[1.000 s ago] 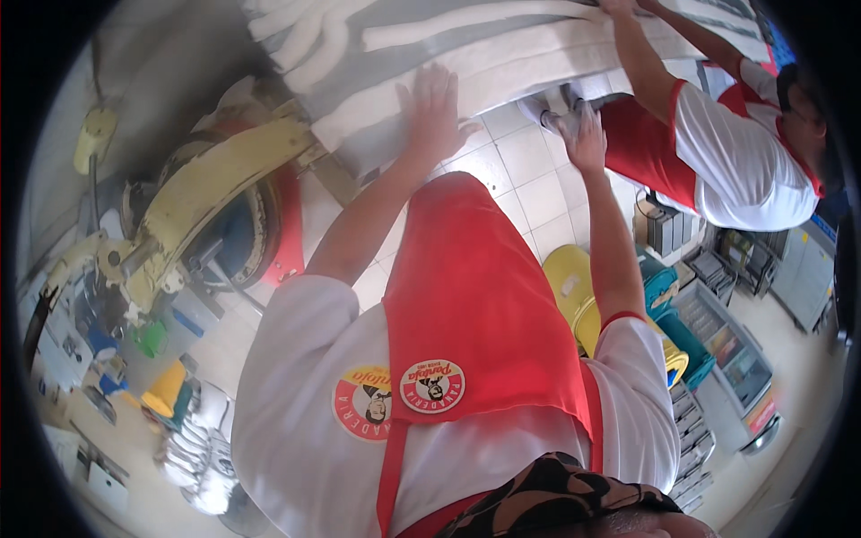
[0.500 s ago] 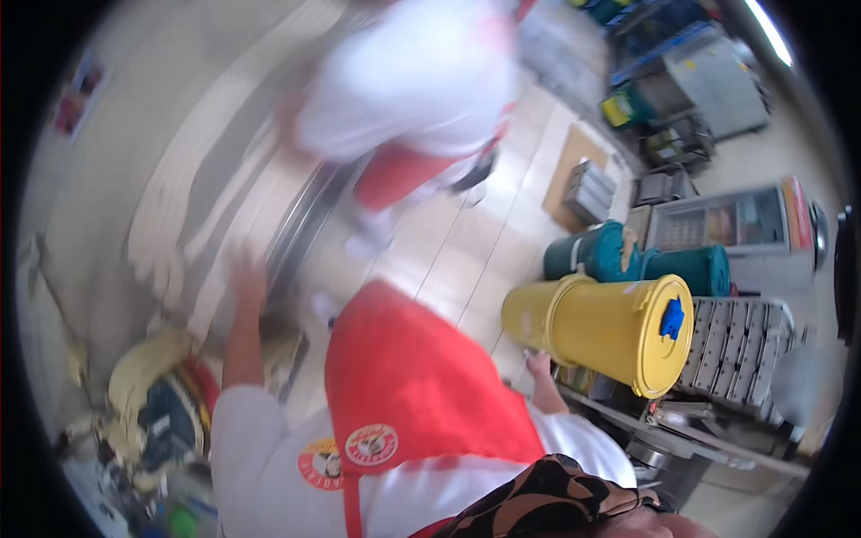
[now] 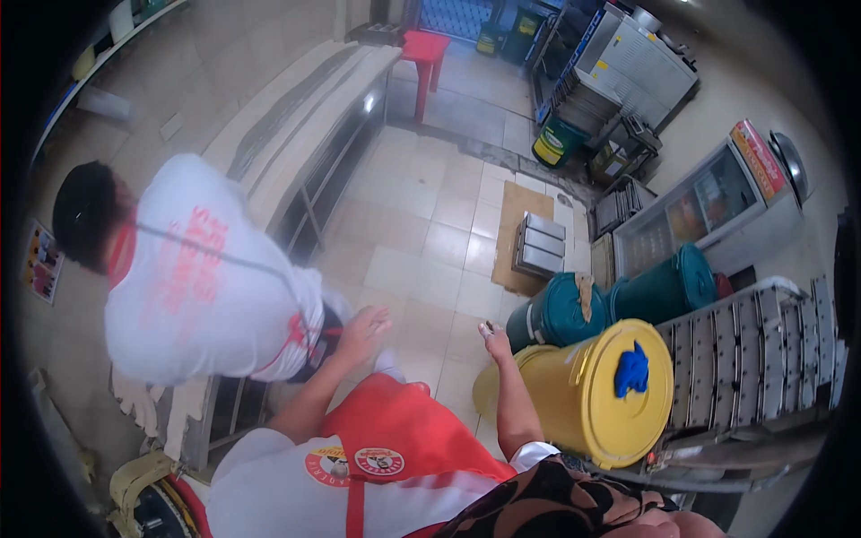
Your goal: The person stands at a long metal table, using their hands to roll and stretch long strands of dough, working alongside another individual in a bakery setting.
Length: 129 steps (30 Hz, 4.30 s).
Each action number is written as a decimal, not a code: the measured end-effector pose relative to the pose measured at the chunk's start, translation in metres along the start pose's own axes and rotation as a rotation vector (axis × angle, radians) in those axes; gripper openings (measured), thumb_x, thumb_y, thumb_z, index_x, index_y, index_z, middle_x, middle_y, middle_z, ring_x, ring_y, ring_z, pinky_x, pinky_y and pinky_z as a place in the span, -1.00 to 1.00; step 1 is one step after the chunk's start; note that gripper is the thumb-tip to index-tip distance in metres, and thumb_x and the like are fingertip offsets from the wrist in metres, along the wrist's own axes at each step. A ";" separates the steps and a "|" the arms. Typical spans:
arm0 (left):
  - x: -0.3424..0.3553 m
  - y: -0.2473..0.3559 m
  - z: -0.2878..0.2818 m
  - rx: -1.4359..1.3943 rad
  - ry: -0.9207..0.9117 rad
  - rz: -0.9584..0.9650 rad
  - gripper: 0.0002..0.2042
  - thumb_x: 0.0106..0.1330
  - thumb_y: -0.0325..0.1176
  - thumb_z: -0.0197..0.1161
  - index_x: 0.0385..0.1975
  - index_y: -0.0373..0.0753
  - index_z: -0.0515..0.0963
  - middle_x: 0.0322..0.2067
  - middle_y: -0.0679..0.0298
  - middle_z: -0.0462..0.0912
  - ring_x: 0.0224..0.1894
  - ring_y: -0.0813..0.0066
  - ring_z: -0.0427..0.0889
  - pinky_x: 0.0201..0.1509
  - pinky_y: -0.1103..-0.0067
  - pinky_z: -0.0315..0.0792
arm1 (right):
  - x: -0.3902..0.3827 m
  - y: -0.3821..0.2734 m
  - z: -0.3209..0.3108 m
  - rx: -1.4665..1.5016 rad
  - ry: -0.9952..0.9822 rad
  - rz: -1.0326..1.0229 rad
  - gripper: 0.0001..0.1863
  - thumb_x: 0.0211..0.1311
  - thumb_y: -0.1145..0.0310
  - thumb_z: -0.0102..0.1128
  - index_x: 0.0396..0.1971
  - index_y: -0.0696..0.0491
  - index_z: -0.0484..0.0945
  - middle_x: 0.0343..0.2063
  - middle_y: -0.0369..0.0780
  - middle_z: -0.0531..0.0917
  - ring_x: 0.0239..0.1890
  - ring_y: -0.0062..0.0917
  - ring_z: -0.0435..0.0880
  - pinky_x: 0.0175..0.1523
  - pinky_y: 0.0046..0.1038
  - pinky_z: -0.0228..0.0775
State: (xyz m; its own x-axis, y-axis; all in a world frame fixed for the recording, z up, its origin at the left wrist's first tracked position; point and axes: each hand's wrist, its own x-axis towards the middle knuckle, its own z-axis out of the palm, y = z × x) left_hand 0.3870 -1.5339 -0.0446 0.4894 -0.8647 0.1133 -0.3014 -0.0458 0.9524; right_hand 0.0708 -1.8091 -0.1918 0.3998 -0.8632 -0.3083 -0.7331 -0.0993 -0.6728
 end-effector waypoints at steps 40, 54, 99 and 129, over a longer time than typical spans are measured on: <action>0.889 -0.237 -0.222 1.030 0.840 -0.768 -0.51 0.35 -0.06 0.31 0.18 -0.19 0.50 0.28 0.08 0.46 0.36 0.03 0.37 0.38 0.05 0.24 | 1.182 -0.446 -0.082 -0.362 -0.288 -0.387 -0.43 0.44 0.04 0.15 0.22 0.19 0.54 0.10 0.08 0.67 0.17 -0.05 0.65 0.24 -0.20 0.47; 1.320 -0.390 -0.309 1.123 0.781 -0.660 -0.44 0.43 0.09 0.15 0.23 -0.22 0.45 0.15 0.06 0.47 0.22 0.03 0.40 0.26 0.01 0.21 | 1.314 -0.563 0.004 -0.580 -0.748 -0.278 -0.29 0.31 -0.09 0.28 0.28 0.11 0.49 0.10 0.06 0.67 0.13 -0.11 0.68 0.20 -0.22 0.49; 1.730 -0.433 -0.384 0.829 0.602 -0.958 -0.18 0.12 -0.05 0.38 0.40 -0.13 0.22 0.28 0.03 0.32 0.43 0.09 0.18 0.47 -0.03 0.05 | 1.577 -1.144 0.320 -0.373 -0.732 -0.903 -0.42 0.50 -0.13 -0.07 -0.01 0.15 0.57 -0.08 0.15 0.68 0.03 0.15 0.64 0.15 0.00 0.47; 1.547 -0.353 -0.438 0.294 0.313 -1.054 -0.26 0.13 0.30 0.39 0.12 -0.22 0.62 0.09 0.00 0.67 0.18 -0.02 0.59 0.23 0.27 0.46 | 1.644 -1.137 0.256 -1.001 -0.798 -1.754 -0.34 0.15 0.34 0.36 0.30 -0.07 0.42 0.28 -0.24 0.43 0.38 -0.37 0.37 0.28 0.14 0.28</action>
State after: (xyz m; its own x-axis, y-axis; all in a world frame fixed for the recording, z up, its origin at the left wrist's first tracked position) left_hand 1.6092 -2.6367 -0.0818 0.7830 -0.1650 -0.5997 0.2212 -0.8273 0.5165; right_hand 1.7021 -2.9886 -0.1060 0.6883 0.6795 -0.2541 0.6785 -0.7269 -0.1061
